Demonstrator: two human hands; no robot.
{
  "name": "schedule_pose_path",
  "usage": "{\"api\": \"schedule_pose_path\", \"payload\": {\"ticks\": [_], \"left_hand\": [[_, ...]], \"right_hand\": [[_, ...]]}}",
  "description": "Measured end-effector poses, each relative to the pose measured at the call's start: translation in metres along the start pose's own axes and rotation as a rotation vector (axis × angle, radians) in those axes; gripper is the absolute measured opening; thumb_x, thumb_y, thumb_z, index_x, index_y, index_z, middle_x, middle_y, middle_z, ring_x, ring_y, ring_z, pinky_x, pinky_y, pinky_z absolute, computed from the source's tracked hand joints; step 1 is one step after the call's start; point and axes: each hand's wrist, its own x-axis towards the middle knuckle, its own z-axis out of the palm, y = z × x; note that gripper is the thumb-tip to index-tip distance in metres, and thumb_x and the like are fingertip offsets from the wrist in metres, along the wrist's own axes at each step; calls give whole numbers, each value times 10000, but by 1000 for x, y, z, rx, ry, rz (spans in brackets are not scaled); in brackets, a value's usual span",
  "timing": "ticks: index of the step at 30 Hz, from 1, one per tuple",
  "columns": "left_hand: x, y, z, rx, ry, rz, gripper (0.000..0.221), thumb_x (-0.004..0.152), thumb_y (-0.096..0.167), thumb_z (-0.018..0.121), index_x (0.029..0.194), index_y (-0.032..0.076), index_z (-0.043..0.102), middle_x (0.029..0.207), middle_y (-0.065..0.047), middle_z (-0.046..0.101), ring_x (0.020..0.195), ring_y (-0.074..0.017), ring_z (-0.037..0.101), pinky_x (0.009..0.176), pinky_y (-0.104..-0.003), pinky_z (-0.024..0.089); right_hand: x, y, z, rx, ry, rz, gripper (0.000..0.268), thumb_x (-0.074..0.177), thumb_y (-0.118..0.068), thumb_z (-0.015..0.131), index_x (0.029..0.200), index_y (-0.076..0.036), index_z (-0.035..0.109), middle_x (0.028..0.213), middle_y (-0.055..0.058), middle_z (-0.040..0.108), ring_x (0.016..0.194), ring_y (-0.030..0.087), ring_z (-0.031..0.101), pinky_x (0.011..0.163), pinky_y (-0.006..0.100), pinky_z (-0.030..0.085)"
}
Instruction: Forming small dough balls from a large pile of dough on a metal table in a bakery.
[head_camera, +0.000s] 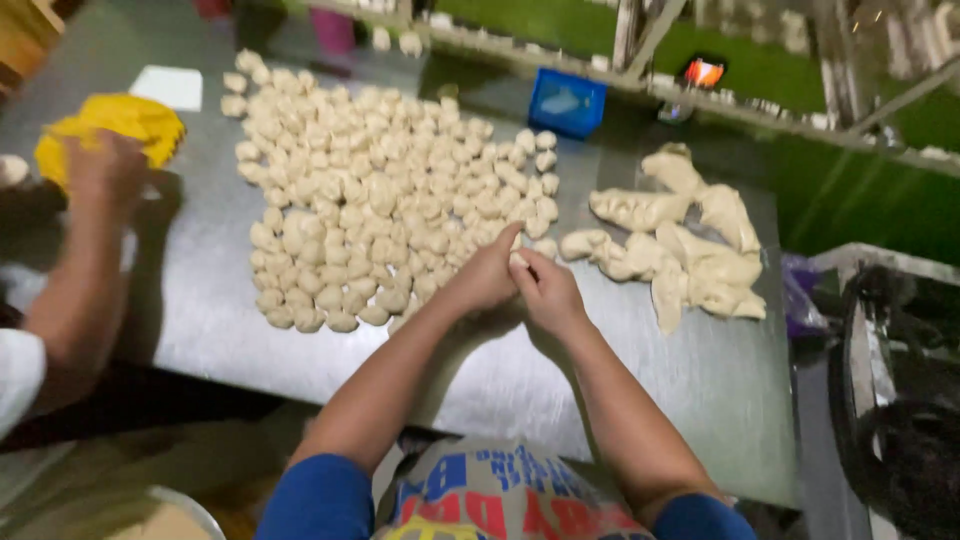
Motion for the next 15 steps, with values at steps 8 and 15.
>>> {"api": "schedule_pose_path", "payload": {"ticks": [8, 15], "left_hand": [[48, -41, 81, 580, 96, -59, 383, 918, 343, 573, 1048, 22, 737, 900, -228, 743, 955, -440, 739, 820, -566, 591], [35, 14, 96, 430, 189, -390, 471, 1004, 269, 388, 1036, 28, 791, 1009, -217, 775, 1073, -439, 724, 909, -574, 570]], "right_hand": [[-15, 5, -44, 84, -61, -7, 425, 1058, -391, 422, 1286, -153, 690, 1251, 154, 694, 1245, 365, 617, 1070, 497, 478], [-11, -8, -84, -337, -358, -89, 494, 978, -499, 384, 1047, -169, 745, 1087, 149, 761, 1097, 382, 701, 971, 541, 519]]}}
